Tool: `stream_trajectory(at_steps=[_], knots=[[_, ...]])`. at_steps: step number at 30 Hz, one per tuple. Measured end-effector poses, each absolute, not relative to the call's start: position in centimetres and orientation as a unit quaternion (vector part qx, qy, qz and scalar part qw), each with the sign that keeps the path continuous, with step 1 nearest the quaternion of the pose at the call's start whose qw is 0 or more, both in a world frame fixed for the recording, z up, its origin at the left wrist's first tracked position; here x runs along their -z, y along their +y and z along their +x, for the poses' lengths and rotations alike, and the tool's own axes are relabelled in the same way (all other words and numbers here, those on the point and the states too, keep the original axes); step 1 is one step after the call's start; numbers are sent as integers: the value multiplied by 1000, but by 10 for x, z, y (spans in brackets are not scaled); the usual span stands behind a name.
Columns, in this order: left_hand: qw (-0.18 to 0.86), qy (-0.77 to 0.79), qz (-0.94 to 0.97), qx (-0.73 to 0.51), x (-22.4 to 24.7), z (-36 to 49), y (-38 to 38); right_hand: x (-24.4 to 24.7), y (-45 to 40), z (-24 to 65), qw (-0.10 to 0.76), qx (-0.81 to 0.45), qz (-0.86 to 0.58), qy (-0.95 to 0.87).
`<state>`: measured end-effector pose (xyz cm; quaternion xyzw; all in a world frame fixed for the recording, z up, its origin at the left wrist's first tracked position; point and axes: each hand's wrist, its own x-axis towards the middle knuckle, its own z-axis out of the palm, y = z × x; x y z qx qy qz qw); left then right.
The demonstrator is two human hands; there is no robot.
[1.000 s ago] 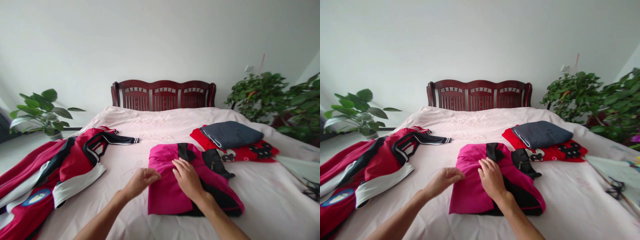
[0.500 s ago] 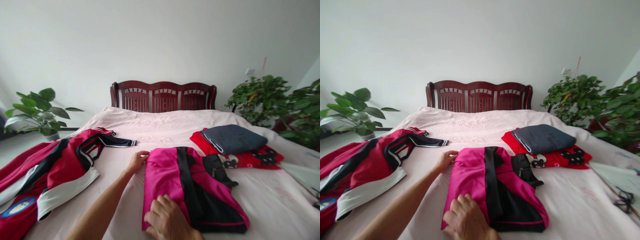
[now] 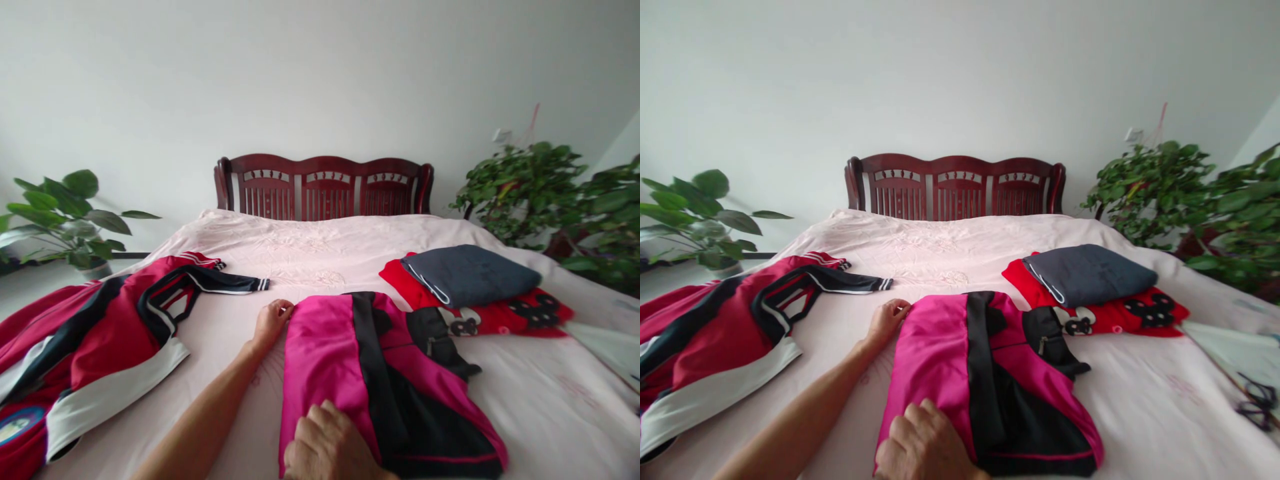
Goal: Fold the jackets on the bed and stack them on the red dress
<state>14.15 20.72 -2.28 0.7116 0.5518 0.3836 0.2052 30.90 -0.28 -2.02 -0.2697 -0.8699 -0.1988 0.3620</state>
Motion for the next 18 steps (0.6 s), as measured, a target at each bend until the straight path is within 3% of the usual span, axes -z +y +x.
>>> stream_trajectory(at_steps=[11, 18], knots=[[139, 600, 715, -331, 19, 144, 218, 21, -1, 310, 362, 171, -213, -891], [150, 606, 718, -309, 7, 144, 209, 3, -7, 306, 364, 73, -296, -880]])
